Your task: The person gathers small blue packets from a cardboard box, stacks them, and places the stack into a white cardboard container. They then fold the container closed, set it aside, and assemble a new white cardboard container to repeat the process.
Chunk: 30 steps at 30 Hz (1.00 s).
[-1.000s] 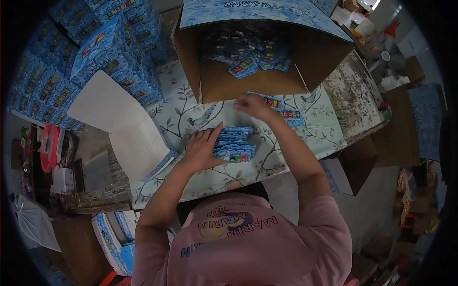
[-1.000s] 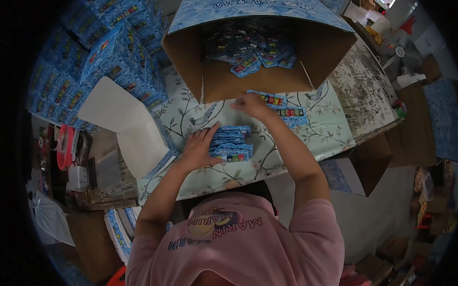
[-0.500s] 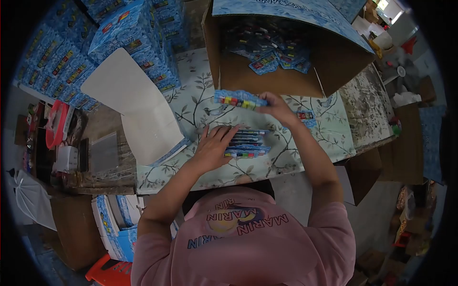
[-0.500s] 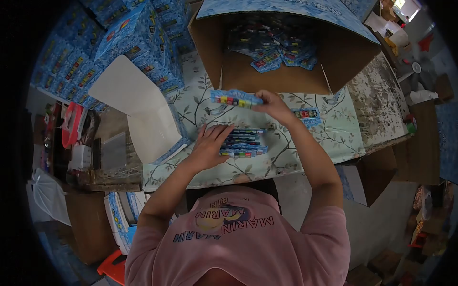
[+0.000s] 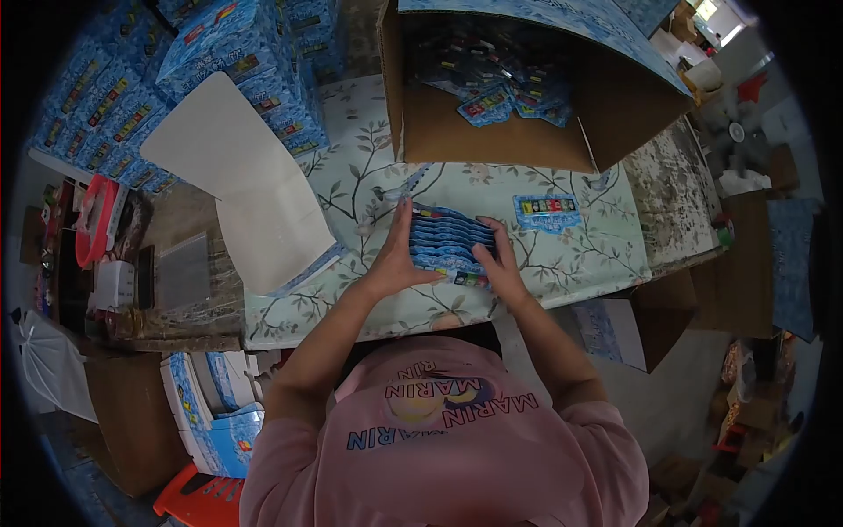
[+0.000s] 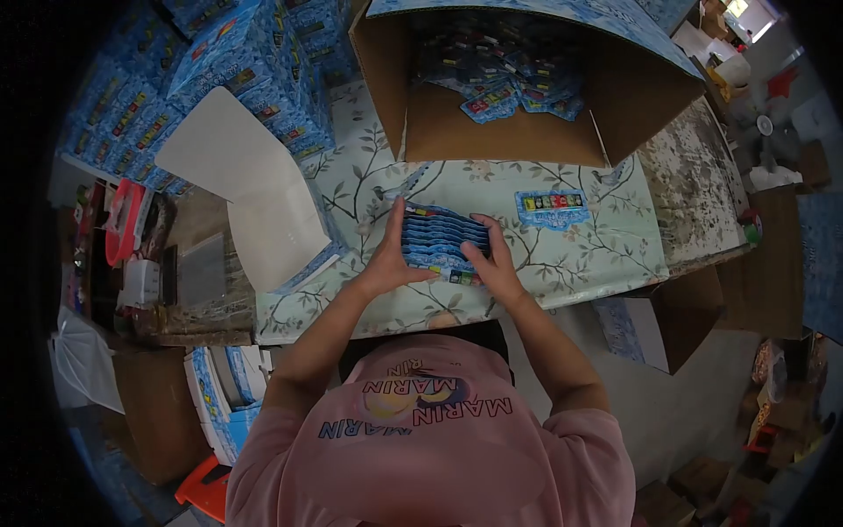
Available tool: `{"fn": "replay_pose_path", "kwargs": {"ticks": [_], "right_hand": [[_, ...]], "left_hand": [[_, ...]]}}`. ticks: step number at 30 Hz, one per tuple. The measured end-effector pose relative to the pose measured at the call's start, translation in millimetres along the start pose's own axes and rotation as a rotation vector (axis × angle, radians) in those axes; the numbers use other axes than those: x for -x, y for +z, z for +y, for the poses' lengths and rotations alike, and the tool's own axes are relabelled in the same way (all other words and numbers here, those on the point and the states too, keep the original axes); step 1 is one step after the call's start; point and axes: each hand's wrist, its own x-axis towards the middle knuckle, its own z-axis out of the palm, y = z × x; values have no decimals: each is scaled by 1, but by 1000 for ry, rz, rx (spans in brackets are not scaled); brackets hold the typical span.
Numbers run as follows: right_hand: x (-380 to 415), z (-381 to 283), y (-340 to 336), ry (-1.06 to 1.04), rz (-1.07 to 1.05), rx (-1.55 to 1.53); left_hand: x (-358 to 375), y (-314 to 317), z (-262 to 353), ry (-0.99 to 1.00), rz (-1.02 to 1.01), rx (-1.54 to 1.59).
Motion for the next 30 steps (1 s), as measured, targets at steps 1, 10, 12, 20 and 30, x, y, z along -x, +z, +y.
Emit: {"fn": "replay_pose_path", "kwargs": {"ticks": [1, 10, 12, 20, 30], "right_hand": [[-1, -12, -5, 53, -90, 91], [-21, -64, 5, -60, -487, 1217], [-27, -69, 18, 1, -564, 1164], [-49, -46, -11, 114, -264, 794], [-50, -62, 14, 241, -463, 944]], "left_hand": [[-1, -2, 0, 6, -1, 29], [5, -9, -4, 60, -24, 16], [8, -13, -6, 54, -2, 2], [75, -79, 27, 204, 550, -173], [85, -4, -4, 48, 162, -286]]}}
